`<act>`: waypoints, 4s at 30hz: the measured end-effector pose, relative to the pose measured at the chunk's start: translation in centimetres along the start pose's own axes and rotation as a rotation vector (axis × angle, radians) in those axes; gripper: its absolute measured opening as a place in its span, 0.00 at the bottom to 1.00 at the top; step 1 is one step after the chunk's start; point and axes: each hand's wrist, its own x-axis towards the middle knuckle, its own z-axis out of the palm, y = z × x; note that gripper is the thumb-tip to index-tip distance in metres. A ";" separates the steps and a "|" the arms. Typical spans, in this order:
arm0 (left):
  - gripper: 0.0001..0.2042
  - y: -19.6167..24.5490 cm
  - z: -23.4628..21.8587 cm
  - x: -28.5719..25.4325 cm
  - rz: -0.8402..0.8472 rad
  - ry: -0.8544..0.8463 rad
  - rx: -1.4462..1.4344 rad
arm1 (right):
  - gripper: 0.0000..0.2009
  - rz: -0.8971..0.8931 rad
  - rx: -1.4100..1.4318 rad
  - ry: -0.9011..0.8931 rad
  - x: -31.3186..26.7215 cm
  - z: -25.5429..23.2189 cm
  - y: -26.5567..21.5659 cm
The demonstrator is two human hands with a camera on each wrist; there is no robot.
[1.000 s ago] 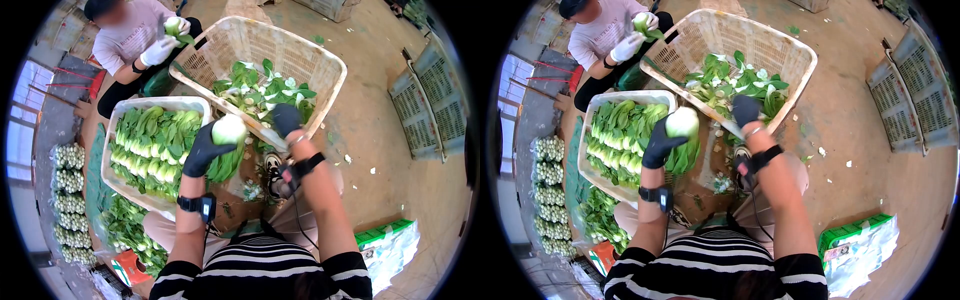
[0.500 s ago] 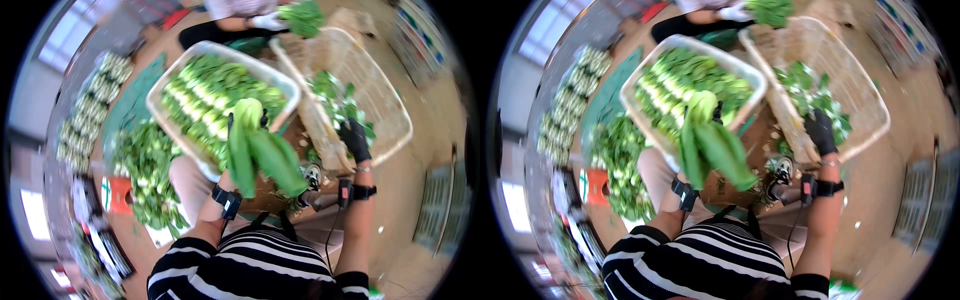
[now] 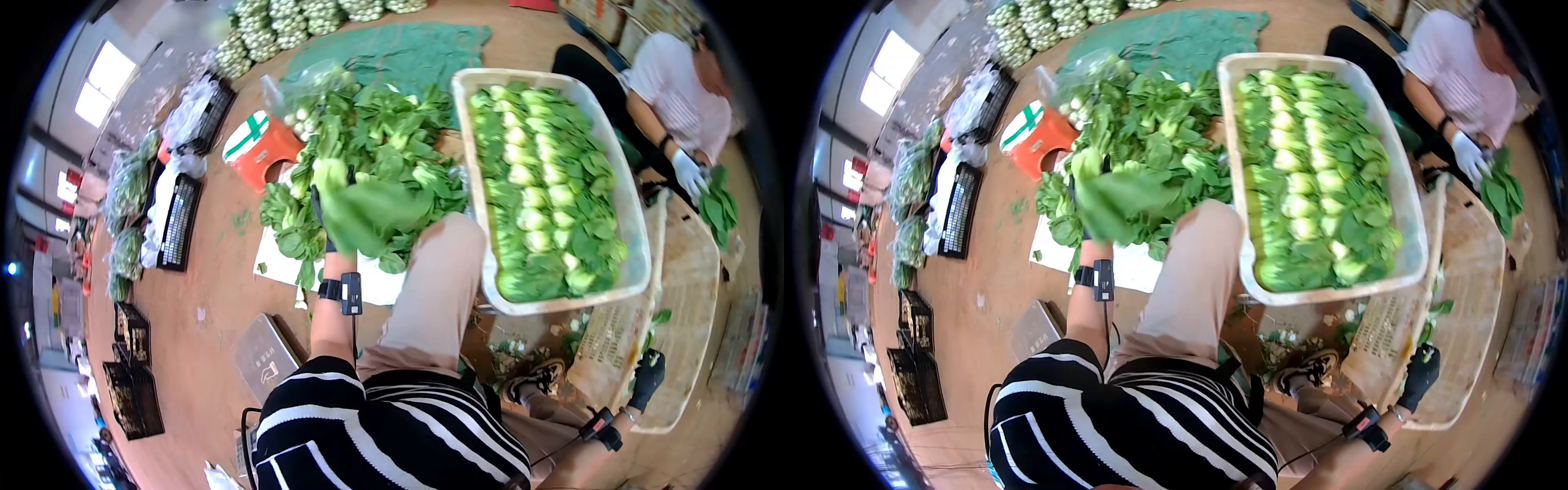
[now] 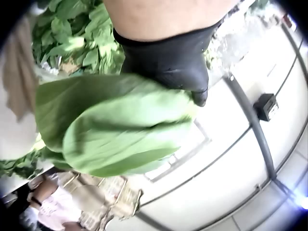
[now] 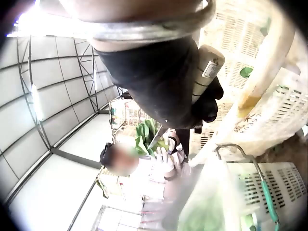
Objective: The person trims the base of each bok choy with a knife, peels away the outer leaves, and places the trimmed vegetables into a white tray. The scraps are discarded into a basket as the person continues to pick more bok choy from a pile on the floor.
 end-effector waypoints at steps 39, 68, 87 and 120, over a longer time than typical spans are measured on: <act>0.15 -34.8 24.9 -4.8 0.202 -1.584 0.982 | 0.12 -0.074 -0.058 0.163 0.8 4.2 -10.9; 0.38 -27.9 37.3 -18.9 -0.470 -1.743 0.680 | 0.21 0.027 0.639 -0.212 -2.2 -3.9 -9.9; 0.29 -30.9 39.3 -25.6 0.317 -1.510 0.983 | 0.04 -0.065 -0.385 0.381 -2.8 -4.5 -2.5; 0.25 -34.6 38.9 -27.2 -1.327 -1.493 0.373 | 0.21 -0.065 0.430 0.186 -1.1 -7.9 -1.6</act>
